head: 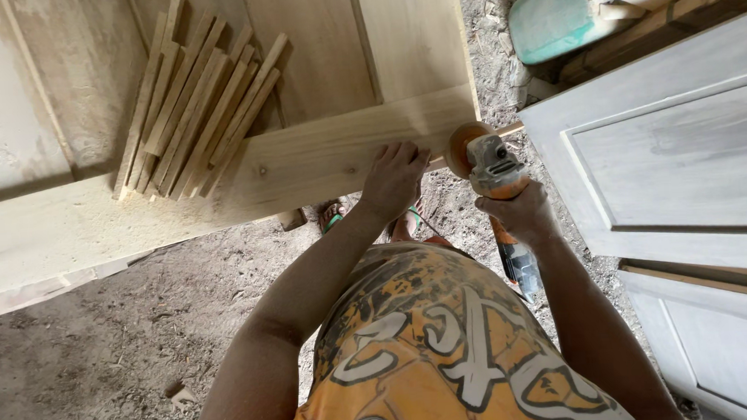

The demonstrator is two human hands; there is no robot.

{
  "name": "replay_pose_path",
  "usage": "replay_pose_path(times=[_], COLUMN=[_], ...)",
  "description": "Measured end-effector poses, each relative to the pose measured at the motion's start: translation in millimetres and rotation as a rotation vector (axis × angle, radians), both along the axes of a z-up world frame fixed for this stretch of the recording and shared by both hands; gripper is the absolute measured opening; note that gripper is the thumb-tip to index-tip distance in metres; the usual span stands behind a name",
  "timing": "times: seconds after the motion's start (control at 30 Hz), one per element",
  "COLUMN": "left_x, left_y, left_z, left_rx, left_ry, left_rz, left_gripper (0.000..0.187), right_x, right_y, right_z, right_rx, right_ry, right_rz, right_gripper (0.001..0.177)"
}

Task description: The person sands the edge of a wooden plank using an angle grinder with a sanding disc.

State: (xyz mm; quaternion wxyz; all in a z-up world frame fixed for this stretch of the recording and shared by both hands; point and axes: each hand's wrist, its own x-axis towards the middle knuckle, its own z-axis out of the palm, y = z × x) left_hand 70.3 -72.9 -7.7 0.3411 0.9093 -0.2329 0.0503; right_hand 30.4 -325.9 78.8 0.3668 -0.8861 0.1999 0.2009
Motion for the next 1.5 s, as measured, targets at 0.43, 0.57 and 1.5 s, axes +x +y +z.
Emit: replay_pose_path(times=[0.43,0.57,1.5], left_x=[9.0,8.6,-9.0], left_y=[1.0,3.8,16.0], left_z=[3.2,7.8,19.4], left_rx=[0.051,0.058,-0.118], left_ry=[0.058,0.061,0.185], left_rz=[-0.041,-0.035,0.232], left_gripper=[0.031,0.030,0.008], right_x=[19.8,32.7,-10.5], right_y=[-63.4,-84.8,14.7], right_z=[-11.2,-9.9,38.3], right_rx=[-0.009,0.047,-0.009], right_ry=[0.046,0.010,-0.043], right_rz=[-0.067,-0.174,0.015], right_gripper=[0.035,0.035,0.039])
